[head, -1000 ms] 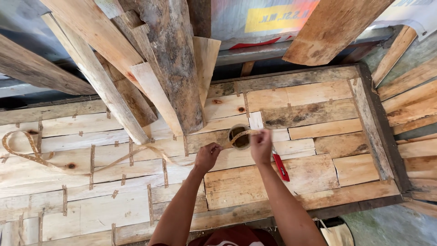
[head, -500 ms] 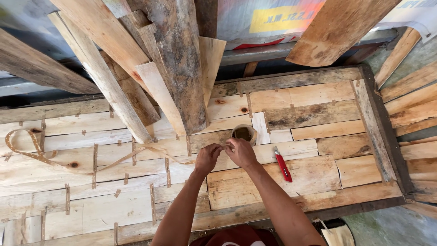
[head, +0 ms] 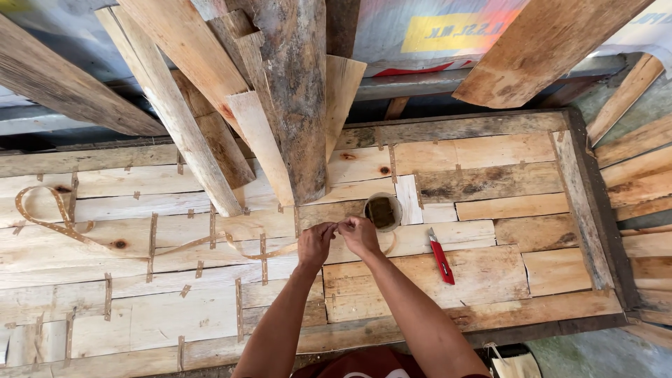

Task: Assembling or decorating a wooden panel by gluing small wood strips and applying tape.

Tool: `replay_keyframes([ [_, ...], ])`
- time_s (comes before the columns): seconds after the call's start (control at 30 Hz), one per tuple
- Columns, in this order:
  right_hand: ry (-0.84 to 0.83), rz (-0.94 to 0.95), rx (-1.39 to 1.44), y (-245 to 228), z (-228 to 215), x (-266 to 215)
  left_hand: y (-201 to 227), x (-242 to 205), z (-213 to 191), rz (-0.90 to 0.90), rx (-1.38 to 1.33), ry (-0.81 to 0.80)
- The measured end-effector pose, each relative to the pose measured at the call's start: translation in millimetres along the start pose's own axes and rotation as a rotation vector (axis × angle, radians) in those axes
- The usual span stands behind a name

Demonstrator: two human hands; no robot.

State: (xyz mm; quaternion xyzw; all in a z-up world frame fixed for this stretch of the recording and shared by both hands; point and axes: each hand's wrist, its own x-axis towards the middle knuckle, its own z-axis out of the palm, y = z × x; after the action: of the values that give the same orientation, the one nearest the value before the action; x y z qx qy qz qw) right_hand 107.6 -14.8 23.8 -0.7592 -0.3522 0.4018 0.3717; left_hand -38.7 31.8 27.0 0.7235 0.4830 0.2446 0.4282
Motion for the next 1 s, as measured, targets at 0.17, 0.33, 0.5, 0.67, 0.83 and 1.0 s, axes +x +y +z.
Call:
replay_keyframes([
  [0.17, 0.007, 0.105, 0.262, 27, 17, 16, 1, 0, 0, -0.030, 0.022, 0.012],
  [0.33, -0.002, 0.158, 0.508, 43, 22, 21, -4, 2, 7, -0.060, 0.007, 0.066],
  [0.5, 0.045, 0.216, 0.405, 29, 6, 14, -15, 12, 3, 0.099, 0.029, 0.187],
  [0.67, -0.032, 0.127, 0.581, 41, 13, 19, -9, 22, -8, -0.074, 0.184, -0.010],
  [0.83, -0.065, -0.015, 0.673, 27, 9, 15, -10, 29, 4, 0.364, 0.366, 0.389],
  [1.0, -0.043, -0.080, 0.827, 35, 3, 20, 42, 17, 4, -0.027, -0.173, -0.116],
])
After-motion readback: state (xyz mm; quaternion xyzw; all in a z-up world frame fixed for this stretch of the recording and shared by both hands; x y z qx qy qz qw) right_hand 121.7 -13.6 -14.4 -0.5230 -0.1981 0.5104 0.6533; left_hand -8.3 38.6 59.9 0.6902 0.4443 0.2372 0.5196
